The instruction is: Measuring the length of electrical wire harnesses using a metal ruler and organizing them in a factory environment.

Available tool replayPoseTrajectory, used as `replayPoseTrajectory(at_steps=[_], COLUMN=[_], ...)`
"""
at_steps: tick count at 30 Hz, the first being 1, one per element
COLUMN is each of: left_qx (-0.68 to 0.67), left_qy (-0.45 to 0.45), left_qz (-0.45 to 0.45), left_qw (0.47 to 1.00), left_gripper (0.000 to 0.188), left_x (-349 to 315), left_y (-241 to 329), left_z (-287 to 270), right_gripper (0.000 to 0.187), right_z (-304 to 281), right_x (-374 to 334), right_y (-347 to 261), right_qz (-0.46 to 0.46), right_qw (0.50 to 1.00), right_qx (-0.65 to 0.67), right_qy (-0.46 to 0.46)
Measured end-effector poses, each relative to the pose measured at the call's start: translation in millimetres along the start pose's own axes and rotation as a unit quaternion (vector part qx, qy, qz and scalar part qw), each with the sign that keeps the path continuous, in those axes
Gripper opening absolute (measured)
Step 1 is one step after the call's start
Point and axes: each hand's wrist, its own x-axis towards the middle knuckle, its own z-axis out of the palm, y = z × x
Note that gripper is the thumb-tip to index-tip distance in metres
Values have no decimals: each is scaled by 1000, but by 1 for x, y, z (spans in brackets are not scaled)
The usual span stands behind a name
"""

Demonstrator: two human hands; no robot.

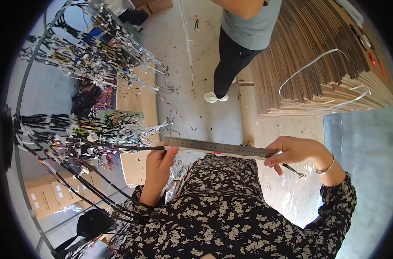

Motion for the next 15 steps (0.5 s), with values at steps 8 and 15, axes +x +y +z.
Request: replayPoseTrajectory(at_steps=[8,15], left_qx=[-288,-320], left_qy=[12,2], left_qz=[52,15], left_qw=[956,947], left_gripper=[42,32], left_x=[-3,2], left_y=[7,0], left_z=[4,-5], right_gripper=[37,44], right_z=[-4,-6], right_x=[-4,-4], right_y=[2,-4], right_qz=[82,106], right_qw=[990,989], right_qx=[104,70], right_qy=[-43,-80])
